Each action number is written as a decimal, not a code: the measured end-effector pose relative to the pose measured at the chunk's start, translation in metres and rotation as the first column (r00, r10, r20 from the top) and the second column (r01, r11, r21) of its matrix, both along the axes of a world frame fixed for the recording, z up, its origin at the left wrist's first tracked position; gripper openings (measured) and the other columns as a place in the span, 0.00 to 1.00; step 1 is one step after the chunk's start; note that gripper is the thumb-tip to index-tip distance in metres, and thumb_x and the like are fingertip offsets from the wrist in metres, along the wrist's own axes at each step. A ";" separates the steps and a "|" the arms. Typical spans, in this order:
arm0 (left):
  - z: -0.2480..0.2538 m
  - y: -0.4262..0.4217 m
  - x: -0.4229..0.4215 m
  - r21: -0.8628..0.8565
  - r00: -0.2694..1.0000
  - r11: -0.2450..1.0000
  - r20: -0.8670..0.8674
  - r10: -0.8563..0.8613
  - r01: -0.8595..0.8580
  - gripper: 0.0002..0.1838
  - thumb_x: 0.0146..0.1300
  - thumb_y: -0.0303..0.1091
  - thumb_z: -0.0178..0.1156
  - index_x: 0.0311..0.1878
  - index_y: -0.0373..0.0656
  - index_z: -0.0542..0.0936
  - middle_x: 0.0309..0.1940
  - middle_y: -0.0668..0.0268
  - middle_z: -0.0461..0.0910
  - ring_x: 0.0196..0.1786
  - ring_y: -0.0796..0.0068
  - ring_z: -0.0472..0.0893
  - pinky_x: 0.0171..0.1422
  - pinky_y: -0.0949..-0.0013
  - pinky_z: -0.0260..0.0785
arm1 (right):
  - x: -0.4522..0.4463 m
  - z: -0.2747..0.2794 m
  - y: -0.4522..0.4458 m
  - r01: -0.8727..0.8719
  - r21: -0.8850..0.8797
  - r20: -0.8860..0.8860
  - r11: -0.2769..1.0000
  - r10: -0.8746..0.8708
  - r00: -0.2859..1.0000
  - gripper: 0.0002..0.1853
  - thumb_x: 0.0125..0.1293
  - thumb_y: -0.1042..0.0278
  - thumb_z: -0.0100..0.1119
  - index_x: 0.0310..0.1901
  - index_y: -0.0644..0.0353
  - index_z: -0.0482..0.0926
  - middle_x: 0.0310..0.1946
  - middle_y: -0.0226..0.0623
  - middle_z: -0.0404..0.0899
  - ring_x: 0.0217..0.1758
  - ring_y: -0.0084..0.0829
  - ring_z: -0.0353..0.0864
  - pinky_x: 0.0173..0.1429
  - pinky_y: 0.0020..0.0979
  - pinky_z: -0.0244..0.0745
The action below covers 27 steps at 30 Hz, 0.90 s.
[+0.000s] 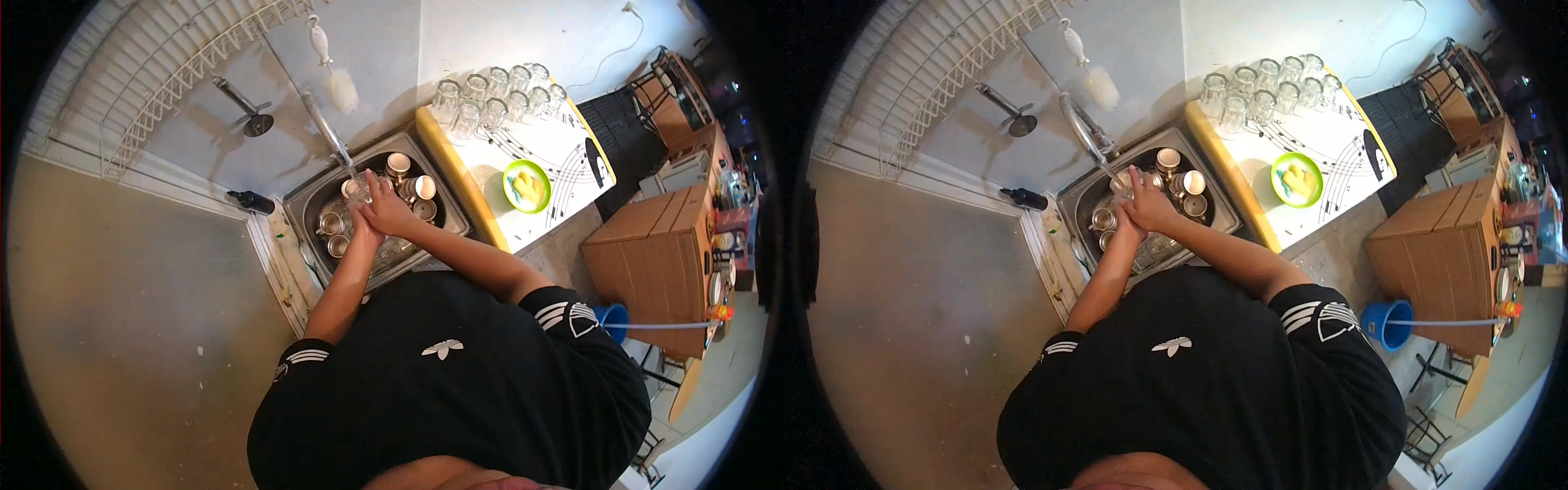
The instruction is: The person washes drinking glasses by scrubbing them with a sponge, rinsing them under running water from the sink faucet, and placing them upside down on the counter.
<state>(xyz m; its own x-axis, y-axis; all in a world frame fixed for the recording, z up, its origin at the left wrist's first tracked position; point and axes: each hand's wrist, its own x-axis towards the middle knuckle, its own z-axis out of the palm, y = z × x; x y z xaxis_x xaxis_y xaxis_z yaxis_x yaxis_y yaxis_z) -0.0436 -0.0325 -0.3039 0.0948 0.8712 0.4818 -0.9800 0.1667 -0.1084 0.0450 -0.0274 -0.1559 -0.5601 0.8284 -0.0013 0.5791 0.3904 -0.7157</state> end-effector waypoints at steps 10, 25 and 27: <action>0.096 -0.024 0.002 -0.700 0.705 0.463 -0.680 -0.201 -0.544 0.47 0.59 0.79 0.28 0.68 0.54 0.66 0.63 0.64 0.71 0.65 0.61 0.70 0.65 0.52 0.63 | -0.011 0.007 0.017 0.217 -0.272 -0.180 0.938 -0.271 0.946 0.51 0.51 0.34 0.65 0.64 0.69 0.59 0.49 0.65 0.76 0.54 0.57 0.77 0.58 0.44 0.71; 0.107 -0.053 -0.013 -0.829 0.842 0.475 -0.461 -0.282 -0.295 0.42 0.60 0.75 0.33 0.48 0.46 0.79 0.37 0.61 0.81 0.39 0.59 0.79 0.45 0.54 0.73 | 0.003 -0.037 0.028 -0.067 -0.688 -0.447 0.722 -0.350 0.823 0.19 0.72 0.54 0.46 0.31 0.61 0.75 0.19 0.29 0.70 0.20 0.23 0.68 0.24 0.26 0.61; 0.106 -0.055 -0.016 -0.822 0.909 0.566 -0.284 -0.305 -0.067 0.41 0.59 0.74 0.39 0.46 0.43 0.80 0.34 0.58 0.81 0.34 0.59 0.80 0.41 0.56 0.74 | 0.009 -0.037 0.028 -0.100 -0.753 -0.436 0.650 -0.379 0.816 0.18 0.72 0.54 0.46 0.30 0.59 0.75 0.18 0.28 0.70 0.19 0.22 0.68 0.23 0.26 0.61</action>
<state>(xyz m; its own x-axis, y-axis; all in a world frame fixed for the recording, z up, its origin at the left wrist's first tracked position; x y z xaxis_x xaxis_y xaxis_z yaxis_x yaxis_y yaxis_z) -0.0598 -0.0880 -0.1982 0.2259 0.8329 -0.5052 -0.9467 0.3100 0.0878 0.0544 0.0005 -0.1929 -0.5411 0.7500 -0.3805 0.0265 -0.4370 -0.8991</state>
